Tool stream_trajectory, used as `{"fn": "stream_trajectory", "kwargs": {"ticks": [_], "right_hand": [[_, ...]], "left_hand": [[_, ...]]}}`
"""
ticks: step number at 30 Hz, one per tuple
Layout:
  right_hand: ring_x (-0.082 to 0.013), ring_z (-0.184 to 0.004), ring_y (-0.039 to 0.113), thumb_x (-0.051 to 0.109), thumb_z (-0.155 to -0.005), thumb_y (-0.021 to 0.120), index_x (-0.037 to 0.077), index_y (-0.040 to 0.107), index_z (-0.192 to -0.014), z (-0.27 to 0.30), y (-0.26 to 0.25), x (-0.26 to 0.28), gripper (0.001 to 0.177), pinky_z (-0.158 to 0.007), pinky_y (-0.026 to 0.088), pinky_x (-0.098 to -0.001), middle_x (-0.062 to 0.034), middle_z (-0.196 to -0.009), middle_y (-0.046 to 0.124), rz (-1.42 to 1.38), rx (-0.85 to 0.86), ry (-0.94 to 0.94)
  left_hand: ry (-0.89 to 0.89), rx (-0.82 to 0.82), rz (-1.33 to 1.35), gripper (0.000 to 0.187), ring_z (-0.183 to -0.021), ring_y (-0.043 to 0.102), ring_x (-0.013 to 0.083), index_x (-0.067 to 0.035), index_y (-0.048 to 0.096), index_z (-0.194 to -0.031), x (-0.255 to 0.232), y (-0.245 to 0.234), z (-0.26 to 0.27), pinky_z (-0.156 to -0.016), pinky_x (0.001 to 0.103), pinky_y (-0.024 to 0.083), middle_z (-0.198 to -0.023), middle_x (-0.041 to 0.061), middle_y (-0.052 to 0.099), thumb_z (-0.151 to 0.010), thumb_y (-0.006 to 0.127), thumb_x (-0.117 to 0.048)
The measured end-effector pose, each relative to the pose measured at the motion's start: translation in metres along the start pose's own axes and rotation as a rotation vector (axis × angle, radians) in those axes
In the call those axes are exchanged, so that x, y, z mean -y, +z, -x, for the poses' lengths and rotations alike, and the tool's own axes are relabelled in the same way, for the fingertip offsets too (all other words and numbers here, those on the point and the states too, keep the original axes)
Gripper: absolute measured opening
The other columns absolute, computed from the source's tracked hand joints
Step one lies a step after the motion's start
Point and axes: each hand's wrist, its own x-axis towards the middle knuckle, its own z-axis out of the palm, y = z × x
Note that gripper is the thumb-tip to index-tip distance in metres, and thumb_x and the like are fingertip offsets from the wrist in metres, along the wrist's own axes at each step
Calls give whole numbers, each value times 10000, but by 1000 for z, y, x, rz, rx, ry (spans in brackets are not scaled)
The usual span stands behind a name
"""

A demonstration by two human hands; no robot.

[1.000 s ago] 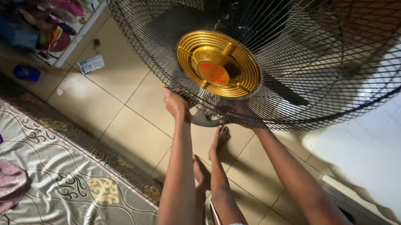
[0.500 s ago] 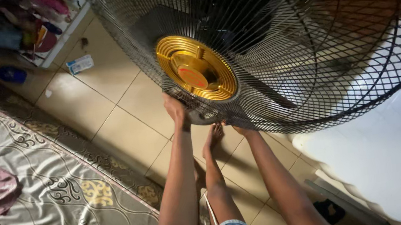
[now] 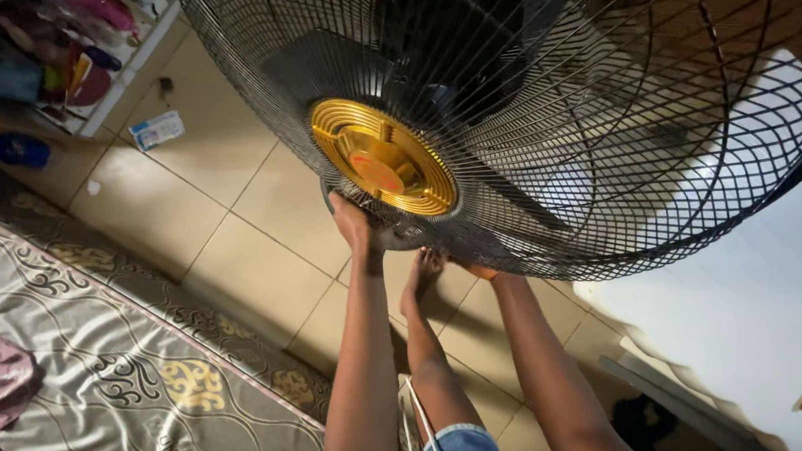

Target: The person assembles a standing fan by attaching the fan blades to the motor hub, securing them with a nut, and then fitting the front and rear wire cages. The person uses a screwdriver to tighten the nut and adjusts the fan head angle.

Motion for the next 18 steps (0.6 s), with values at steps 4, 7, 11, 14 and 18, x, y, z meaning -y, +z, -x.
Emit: {"fn": "stream_trajectory", "kwargs": {"ticks": [4, 7, 11, 14, 18], "right_hand": [[-250, -1153, 645, 249, -956, 709, 58, 629, -1316, -3, -11, -24, 415, -1021, 536, -395, -117, -1235, 675, 122, -38, -22], [-253, -1171, 639, 271, -958, 729, 59, 612, -1345, -9, -18, -38, 457, -1033, 534, -394, -122, -1257, 663, 235, -75, -29], [-256, -1197, 631, 299, -960, 755, 60, 589, -1384, 16, -21, -30, 515, -1050, 531, -393, -130, -1285, 647, 534, -165, -2], [-258, -1216, 625, 320, -962, 775, 60, 571, -1413, 51, -20, 25, 559, -1063, 528, -392, -135, -1306, 635, 783, -248, 31], [-261, -1241, 618, 349, -964, 801, 61, 548, -1452, 143, 25, 157, 620, -1080, 525, -391, -143, -1335, 619, 1027, -329, 7]], "left_hand": [[101, -8, -71, 738, -1004, 699, 311, 132, 663, -1182, 8, 4, -1, -892, 399, 526, -1128, 203, 744, -1039, 348, -520], [173, -70, -134, 705, -970, 691, 302, 103, 683, -1152, 10, 9, -6, -878, 402, 523, -1088, 193, 752, -1026, 364, -512], [31, -9, 9, 707, -1039, 678, 319, 63, 632, -1273, 8, 8, 1, -940, 429, 520, -1207, 191, 710, -1035, 374, -551], [-129, 156, 271, 781, -1230, 580, 348, -10, 481, -1468, 1, 13, 19, -1031, 478, 485, -1430, 182, 559, -988, 389, -620], [-88, 265, 270, 1037, -1439, 421, 380, -77, 314, -1601, -13, 14, 59, -1139, 507, 392, -1617, 167, 385, -892, 351, -832]]}}
